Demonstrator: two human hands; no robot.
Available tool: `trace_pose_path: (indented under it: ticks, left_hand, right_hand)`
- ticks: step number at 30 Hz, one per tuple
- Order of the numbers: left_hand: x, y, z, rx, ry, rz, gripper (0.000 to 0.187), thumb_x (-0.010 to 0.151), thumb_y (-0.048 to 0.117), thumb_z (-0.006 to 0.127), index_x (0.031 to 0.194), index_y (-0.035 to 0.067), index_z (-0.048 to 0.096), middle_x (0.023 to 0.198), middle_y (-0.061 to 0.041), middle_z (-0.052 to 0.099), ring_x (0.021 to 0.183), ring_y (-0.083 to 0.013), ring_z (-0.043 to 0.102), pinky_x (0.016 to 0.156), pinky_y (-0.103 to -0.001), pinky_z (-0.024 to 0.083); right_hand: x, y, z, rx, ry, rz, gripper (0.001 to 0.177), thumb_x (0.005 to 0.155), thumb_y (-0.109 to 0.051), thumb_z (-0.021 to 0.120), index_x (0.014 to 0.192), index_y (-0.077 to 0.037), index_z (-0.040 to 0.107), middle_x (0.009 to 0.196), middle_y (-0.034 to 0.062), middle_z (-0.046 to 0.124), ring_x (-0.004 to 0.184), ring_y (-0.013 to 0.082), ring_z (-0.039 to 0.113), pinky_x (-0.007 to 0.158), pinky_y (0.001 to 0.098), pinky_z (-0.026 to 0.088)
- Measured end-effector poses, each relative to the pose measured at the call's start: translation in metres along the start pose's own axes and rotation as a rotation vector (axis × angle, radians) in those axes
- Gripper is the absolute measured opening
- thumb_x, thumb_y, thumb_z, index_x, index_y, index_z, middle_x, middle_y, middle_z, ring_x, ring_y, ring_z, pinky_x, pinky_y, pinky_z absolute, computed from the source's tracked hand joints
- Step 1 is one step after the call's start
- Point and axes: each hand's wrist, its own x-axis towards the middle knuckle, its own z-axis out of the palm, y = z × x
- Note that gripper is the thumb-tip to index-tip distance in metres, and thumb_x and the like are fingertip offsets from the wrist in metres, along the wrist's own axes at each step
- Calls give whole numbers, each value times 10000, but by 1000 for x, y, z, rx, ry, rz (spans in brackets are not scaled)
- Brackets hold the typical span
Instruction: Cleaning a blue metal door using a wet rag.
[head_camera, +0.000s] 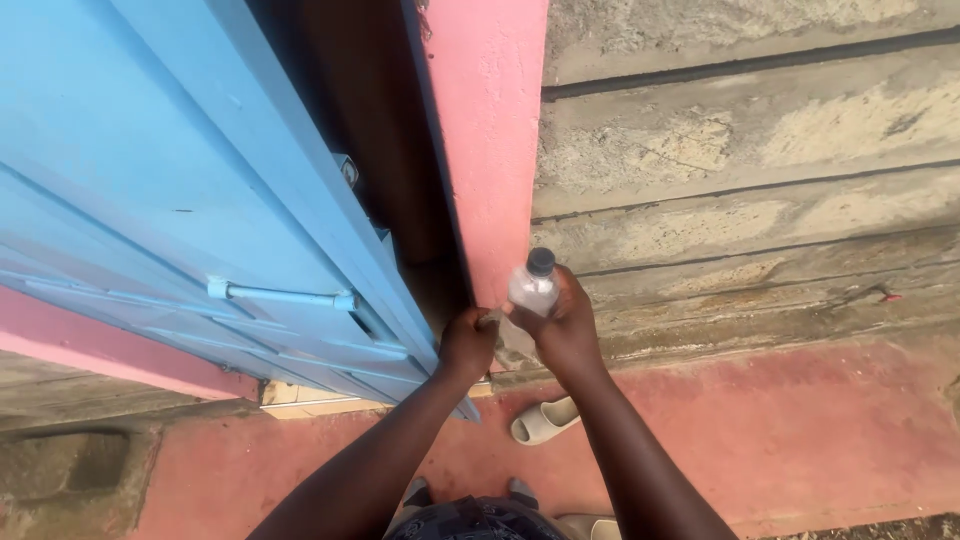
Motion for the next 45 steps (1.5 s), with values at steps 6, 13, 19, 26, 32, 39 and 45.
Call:
trace_pose_path:
  ticks: [6,13,19,26,32,39,45]
  left_hand:
    - [-17,-16,-1,-30,10,94,262,844,134,743,1071,6,726,925,-67,774,801,-124,711,738,-311,559]
    - [-51,3,-7,-74,-16,-47,263,833,123,733,1064,-1,732,889,-61,771,777,-116,703,725,-305,565]
    - [-66,19,-16,-127,-62,-117,219,877,133,702,1048,-2,724,874,-52,754,760,-103,658,706,-304,543]
    - [-73,20,-22,-140,-33,-49,224,874,127,707,1045,-17,726,888,-81,766,779,-107,669,726,-299,543]
    - [-75,15,-25,-162,-47,-104,269,869,118,721,1100,-20,712,925,-73,769,810,-112,673,745,-294,544]
    - [-75,17,-27,-267,-83,-142,317,875,95,742,1165,-19,683,935,-87,752,758,-111,639,659,-304,527]
    - [-81,48,-32,-336,-47,-258,326,889,112,726,1176,13,607,919,-69,703,696,-148,628,606,-295,534]
  right_hand:
    - [30,-34,10,267,-143,-178,519,841,-42,810,1291,-21,550,1150,73,676,1076,170,671,956,353,556]
    - [53,-81,59,421,-279,-297,555,909,-98,796,1368,-24,492,1228,90,653,1165,199,654,1056,392,532]
    - [72,-88,99,546,-357,-329,519,946,-122,781,1364,-29,487,1227,96,648,1169,200,636,1065,399,516]
    - [98,-53,127,303,-575,-239,532,940,-59,707,1410,-25,459,1302,96,644,1231,198,615,1083,366,486]
    - [96,-32,122,61,-743,-162,489,946,-26,656,1418,-7,530,1348,110,659,1257,187,605,1080,330,471]
    - [82,-2,75,123,-545,-109,325,1000,-77,638,1316,3,630,1279,97,710,1214,152,648,1075,301,504]
    - [45,84,-4,8,-372,-24,343,979,-114,656,1305,-9,649,1262,68,724,1173,127,661,1033,292,523]
